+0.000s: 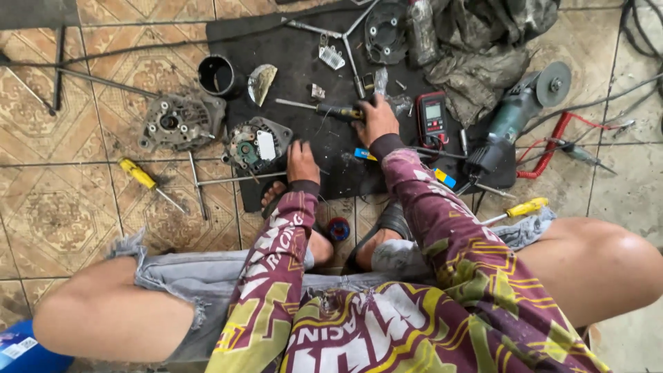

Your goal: The person is reassembling an alternator by positioning the internal components and securing them with a screwdriver.

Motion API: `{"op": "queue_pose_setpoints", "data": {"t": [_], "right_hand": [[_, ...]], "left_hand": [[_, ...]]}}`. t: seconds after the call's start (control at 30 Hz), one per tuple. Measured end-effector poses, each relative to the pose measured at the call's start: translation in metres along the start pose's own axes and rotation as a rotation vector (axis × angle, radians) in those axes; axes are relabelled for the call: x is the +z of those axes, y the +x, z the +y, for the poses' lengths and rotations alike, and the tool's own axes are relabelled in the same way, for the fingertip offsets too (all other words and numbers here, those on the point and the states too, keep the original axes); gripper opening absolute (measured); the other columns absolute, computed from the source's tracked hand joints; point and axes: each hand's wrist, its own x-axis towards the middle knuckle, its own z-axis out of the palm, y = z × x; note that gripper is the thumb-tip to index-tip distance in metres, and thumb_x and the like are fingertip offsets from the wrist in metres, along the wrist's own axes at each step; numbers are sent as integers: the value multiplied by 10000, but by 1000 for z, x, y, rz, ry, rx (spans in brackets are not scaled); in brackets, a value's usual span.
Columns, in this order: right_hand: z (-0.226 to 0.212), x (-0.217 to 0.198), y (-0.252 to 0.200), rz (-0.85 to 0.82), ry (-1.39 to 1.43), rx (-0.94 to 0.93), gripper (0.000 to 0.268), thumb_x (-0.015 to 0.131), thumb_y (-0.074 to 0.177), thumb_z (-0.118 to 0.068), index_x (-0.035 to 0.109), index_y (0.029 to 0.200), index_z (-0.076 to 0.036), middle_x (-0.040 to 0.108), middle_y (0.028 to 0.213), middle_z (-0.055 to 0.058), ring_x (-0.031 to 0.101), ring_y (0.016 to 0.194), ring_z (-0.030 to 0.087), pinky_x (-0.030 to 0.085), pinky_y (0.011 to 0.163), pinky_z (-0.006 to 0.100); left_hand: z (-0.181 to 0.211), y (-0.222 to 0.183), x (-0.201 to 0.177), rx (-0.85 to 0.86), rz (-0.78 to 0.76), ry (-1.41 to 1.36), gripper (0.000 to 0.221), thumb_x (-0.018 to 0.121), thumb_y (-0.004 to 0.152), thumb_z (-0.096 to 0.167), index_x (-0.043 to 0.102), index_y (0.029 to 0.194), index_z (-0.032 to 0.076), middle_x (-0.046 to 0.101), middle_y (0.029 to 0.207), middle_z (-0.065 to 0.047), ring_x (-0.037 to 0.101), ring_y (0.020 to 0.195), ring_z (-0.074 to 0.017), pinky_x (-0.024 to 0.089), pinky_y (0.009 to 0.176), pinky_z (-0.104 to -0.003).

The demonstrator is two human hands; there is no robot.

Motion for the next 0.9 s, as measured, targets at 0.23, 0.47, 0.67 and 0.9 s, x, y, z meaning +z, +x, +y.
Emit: {"op": "queue_pose_setpoints", "data": {"t": [0.23, 0.47, 0.67, 0.9], "right_hand": [[22, -7, 41, 67, -20, -121, 447, 869, 754, -189, 670, 1155, -194, 547, 1118, 84, 661, 1018, 370, 594, 870, 493], [24, 22, 21, 209, -41, -157, 320, 834, 742, -200, 656, 1008, -199, 543, 1030, 64, 677, 908, 344, 590, 779, 464], [1, 46, -3, 1, -194, -198, 161, 759, 823, -298, 723, 966, -233, 570, 994, 23, 685, 869, 290, 595, 737, 420], [12, 51, 1, -57, -219, -188, 268, 772, 815, -304, 686, 1046, -199, 568, 1018, 45, 688, 882, 320, 605, 752, 445]], "left_hand": [[0, 5, 2, -47, 7, 80, 352, 660, 805, -28, 624, 1124, 116, 593, 1122, -80, 653, 1016, -303, 606, 874, -393], [2, 12, 5, -115, -65, -32, 323, 686, 797, -16, 633, 1100, 83, 583, 1142, -116, 686, 1007, -365, 640, 820, -471], [25, -14, -33, -123, 56, -354, 127, 628, 969, 162, 688, 1062, 101, 582, 1017, -115, 655, 995, -403, 573, 866, -480], [9, -8, -41, -498, -159, -675, 169, 794, 882, 380, 736, 954, 239, 773, 844, 6, 757, 924, -241, 594, 832, -378]]}}
